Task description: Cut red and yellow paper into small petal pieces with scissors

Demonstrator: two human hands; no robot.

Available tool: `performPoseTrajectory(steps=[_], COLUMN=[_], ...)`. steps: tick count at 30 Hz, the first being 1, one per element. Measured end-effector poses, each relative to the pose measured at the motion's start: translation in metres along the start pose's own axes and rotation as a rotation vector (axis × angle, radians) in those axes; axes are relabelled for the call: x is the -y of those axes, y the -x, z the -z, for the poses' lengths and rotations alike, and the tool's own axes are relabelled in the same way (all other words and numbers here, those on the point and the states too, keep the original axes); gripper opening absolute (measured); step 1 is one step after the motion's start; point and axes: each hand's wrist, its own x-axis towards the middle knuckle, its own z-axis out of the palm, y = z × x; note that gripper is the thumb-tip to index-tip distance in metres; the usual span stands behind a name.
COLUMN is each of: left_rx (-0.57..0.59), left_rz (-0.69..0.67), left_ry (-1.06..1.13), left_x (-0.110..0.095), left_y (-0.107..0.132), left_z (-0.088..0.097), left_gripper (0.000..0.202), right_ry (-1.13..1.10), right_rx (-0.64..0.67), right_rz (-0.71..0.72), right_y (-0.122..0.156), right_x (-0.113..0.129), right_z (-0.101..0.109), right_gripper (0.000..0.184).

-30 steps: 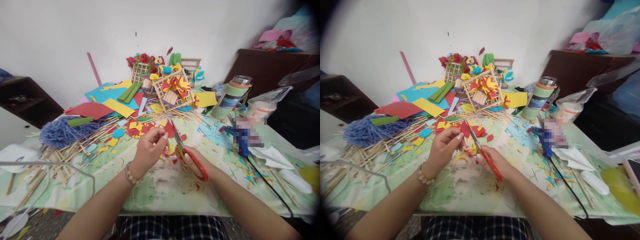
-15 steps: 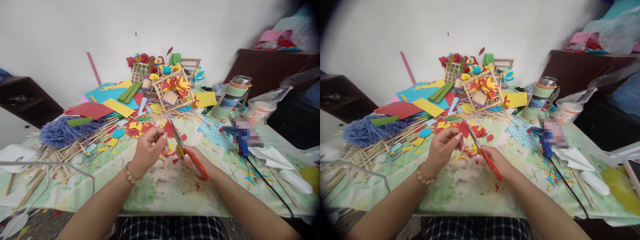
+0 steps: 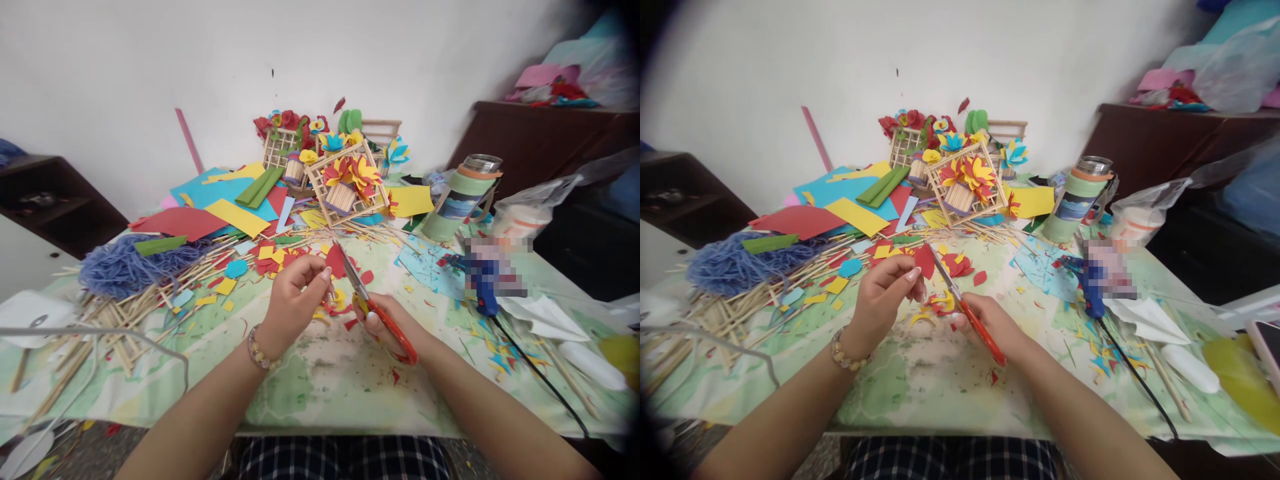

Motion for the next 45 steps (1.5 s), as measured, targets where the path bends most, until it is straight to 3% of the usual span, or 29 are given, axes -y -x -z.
performPoseTrajectory(steps=[30, 34, 38, 41, 45], left_rx=[-0.028, -0.032, -0.032, -0.014, 0.007], left_rz=[-0.04, -0.022, 0.027, 0.084, 0.121], left_ry=[0.036, 0.014, -0.034, -0.1, -0.265], left_x=[0.001, 0.002, 0.008, 0.02, 0.044], left_y=[-0.003, -0.003, -0.008, -0.014, -0.021], left_z=[0.001, 0.0, 0.001, 0.001, 0.002], left_gripper=[0.013, 0.015, 0.02, 0.022, 0.021], right_ry=[0.034, -0.11, -0.405, -0.608, -0.702], right_rx=[-0.063, -0.127, -0.195, -0.272, -0.369], right_rz=[-0.006, 0.004, 0.013, -0.008, -0.031], right_y=[-0.001, 0.0, -0.003, -0.009, -0.016], right_x=[-0.001, -0.008, -0.011, -0.008, -0.004], right_z=[0.0, -0.004, -0.008, -0.008, -0.004], right_gripper=[0.071, 0.07, 0.068, 0.07, 0.072])
